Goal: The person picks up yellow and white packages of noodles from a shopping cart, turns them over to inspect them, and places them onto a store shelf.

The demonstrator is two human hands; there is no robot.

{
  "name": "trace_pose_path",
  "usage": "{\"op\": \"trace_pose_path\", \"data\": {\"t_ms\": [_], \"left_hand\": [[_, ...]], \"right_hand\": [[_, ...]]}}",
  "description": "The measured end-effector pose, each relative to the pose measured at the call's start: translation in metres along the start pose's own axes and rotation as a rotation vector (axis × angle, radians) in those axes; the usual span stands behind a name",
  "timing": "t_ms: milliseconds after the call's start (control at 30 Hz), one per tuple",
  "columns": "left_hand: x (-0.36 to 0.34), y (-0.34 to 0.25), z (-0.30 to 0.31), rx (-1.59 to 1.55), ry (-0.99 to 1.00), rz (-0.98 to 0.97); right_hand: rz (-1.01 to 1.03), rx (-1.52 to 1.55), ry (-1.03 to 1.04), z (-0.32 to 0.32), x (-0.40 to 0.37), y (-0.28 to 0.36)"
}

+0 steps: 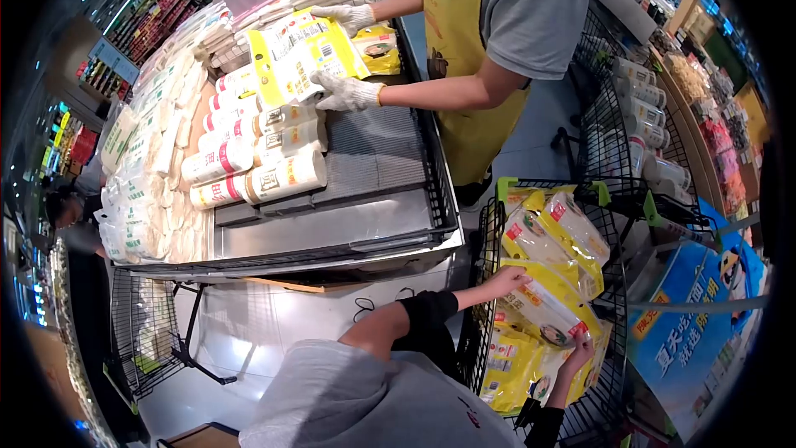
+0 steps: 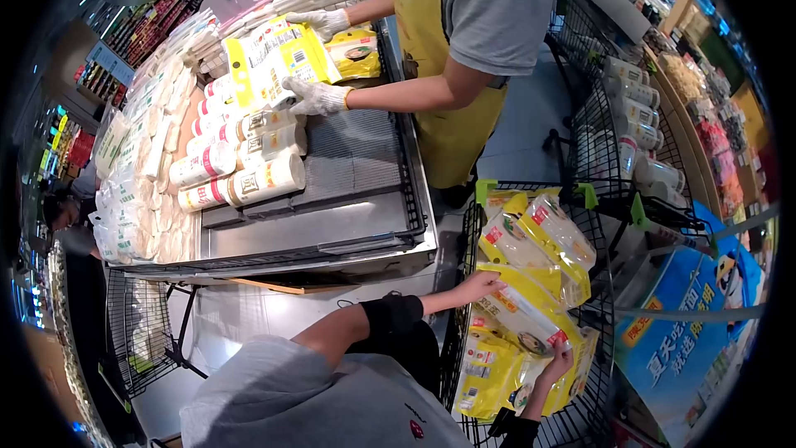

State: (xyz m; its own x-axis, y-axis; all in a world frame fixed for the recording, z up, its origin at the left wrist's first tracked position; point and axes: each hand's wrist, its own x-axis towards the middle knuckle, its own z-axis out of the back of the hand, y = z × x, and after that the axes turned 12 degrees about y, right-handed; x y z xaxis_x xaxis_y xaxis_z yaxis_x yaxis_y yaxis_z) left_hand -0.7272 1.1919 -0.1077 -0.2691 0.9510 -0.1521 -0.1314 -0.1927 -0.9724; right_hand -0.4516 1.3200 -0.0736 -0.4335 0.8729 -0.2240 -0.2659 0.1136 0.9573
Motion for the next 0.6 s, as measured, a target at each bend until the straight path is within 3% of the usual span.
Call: {"op": "trace_pose_path", "data": {"t_ms": [133, 200, 233, 267, 333, 400, 433, 467, 533, 600], "left_hand": [[-0.026, -0.070, 0.022, -0.265, -0.020, -0.162], [-0.042, -0.111, 0.055, -0.170, 0.156, 0.014], [-0.043, -0.108, 0.068, -0.094, 0.231, -0.012], [-0.055, -0.135, 0.078, -0.325, 0.230, -0.316], [-0.055, -0.129, 0.099, -0.668, 0.658, -0.150], [-0.051, -0.153, 0.086, -0.956, 0.697, -0.180], [-0.048, -0.151, 0.079, -0.960, 0.816, -0.153], [-0.051, -0.149, 0.068, -0.901, 0.867, -0.076], [-0.067, -0.171, 0.049, -0.596, 0.919, -0.118], [-0.063, -0.145, 0.035, -0.940, 1.139, 0.003]], "right_hand": [[0.186, -0.137, -0.164, -0.018, -0.041, 0.102], [0.325, -0.131, -0.164, -0.021, -0.051, 0.158], [0.374, -0.034, -0.143, -0.023, -0.054, 0.180], [0.658, -0.125, -0.038, -0.030, -0.055, 0.214], [0.802, -0.163, 0.100, -0.042, -0.068, 0.270], [0.880, -0.246, 0.322, -0.056, -0.082, 0.315], [0.931, -0.250, 0.427, -0.062, -0.085, 0.331], [0.981, -0.254, 0.543, -0.068, -0.088, 0.344], [0.983, -0.186, 0.651, -0.082, -0.089, 0.368], [0.950, -0.040, 0.665, -0.097, -0.077, 0.374]]}}
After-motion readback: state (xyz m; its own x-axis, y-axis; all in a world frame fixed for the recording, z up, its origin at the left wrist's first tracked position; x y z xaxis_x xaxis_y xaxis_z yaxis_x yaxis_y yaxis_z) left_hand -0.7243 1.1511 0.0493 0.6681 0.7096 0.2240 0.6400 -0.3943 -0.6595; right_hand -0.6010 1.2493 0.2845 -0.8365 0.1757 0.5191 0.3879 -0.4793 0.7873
